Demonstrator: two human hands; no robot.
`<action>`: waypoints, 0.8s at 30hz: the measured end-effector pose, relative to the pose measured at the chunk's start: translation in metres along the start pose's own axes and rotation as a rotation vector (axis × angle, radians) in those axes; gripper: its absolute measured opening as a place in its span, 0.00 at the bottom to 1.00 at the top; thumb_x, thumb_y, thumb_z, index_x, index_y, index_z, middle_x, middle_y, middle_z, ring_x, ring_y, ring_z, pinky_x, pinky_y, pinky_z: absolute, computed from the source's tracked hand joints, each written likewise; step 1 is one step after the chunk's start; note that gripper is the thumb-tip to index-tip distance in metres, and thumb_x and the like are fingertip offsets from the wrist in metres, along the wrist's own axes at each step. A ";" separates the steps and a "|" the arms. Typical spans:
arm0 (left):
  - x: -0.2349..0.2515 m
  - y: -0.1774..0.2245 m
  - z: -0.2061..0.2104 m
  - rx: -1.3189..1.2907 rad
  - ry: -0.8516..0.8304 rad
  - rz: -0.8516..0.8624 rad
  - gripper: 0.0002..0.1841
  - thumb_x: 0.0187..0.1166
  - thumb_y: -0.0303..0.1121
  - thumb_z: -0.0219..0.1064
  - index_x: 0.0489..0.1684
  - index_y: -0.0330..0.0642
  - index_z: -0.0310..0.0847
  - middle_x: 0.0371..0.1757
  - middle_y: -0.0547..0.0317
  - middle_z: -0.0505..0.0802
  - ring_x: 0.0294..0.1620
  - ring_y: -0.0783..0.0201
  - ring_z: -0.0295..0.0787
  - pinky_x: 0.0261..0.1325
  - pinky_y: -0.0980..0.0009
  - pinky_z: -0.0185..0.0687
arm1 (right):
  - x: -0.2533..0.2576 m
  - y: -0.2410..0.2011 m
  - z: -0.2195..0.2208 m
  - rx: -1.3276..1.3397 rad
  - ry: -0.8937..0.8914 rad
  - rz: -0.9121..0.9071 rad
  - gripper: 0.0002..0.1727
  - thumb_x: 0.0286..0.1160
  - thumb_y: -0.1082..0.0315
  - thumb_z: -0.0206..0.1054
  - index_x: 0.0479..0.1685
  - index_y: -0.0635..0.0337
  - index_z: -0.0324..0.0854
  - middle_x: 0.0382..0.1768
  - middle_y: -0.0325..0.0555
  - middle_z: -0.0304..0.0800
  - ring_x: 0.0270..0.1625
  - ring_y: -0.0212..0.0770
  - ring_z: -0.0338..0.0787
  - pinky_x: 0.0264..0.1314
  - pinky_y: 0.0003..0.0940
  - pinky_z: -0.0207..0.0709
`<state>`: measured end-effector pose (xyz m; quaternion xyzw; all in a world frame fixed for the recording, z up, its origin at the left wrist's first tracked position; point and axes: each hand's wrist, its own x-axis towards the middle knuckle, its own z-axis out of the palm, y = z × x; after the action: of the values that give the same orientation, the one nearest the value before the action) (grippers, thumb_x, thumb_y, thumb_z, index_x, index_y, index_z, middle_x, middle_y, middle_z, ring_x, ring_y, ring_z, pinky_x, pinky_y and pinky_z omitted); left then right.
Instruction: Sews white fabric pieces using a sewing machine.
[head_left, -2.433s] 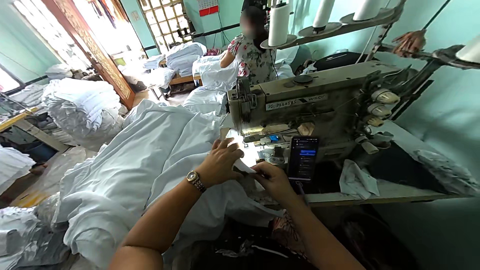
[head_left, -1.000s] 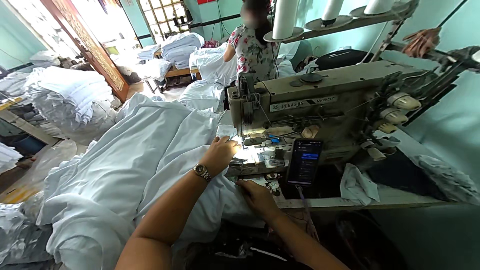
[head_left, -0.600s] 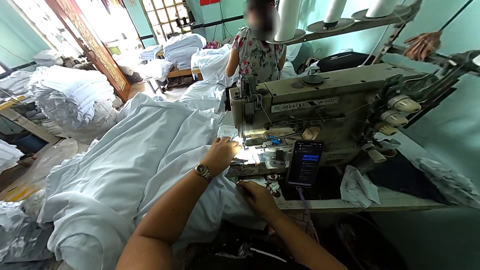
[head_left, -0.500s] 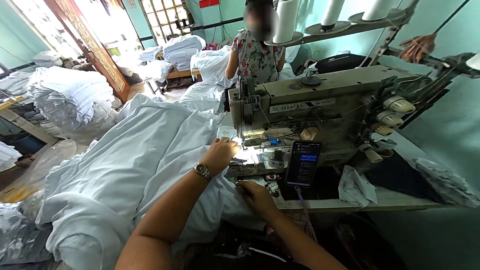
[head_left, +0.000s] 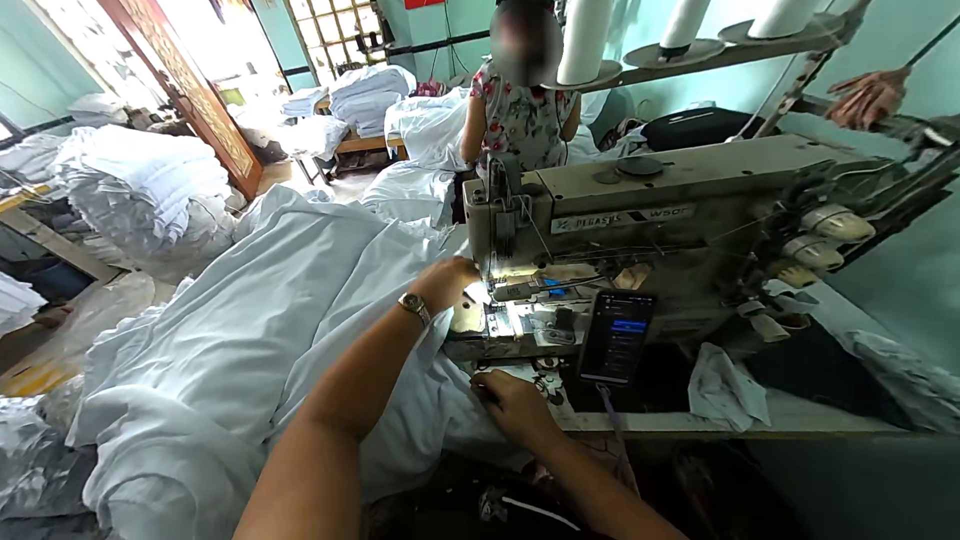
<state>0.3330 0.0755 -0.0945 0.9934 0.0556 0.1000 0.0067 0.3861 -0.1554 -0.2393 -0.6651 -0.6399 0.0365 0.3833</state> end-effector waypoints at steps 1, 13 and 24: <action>0.002 -0.010 -0.002 0.023 -0.036 -0.056 0.14 0.72 0.16 0.67 0.51 0.39 0.92 0.59 0.47 0.92 0.67 0.46 0.87 0.71 0.46 0.80 | 0.000 0.000 -0.001 0.004 -0.006 -0.001 0.13 0.83 0.59 0.62 0.49 0.51 0.92 0.38 0.41 0.94 0.40 0.39 0.95 0.43 0.41 0.89; -0.158 0.076 0.007 -0.903 -0.145 -0.494 0.15 0.78 0.37 0.73 0.54 0.35 0.87 0.44 0.56 0.95 0.45 0.68 0.92 0.57 0.63 0.88 | 0.005 -0.004 -0.004 0.071 0.280 0.023 0.18 0.81 0.59 0.64 0.61 0.60 0.86 0.52 0.52 0.91 0.53 0.46 0.92 0.55 0.44 0.88; -0.210 0.065 -0.074 -0.522 0.062 -0.364 0.08 0.75 0.20 0.66 0.44 0.32 0.91 0.48 0.54 0.95 0.53 0.63 0.91 0.63 0.60 0.86 | 0.027 -0.023 -0.036 -0.024 0.327 0.010 0.14 0.81 0.65 0.62 0.54 0.59 0.90 0.44 0.50 0.91 0.41 0.44 0.93 0.43 0.41 0.89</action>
<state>0.1206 -0.0124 -0.0622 0.9283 0.2052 0.1383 0.2776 0.3911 -0.1509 -0.1890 -0.6699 -0.5661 -0.0777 0.4742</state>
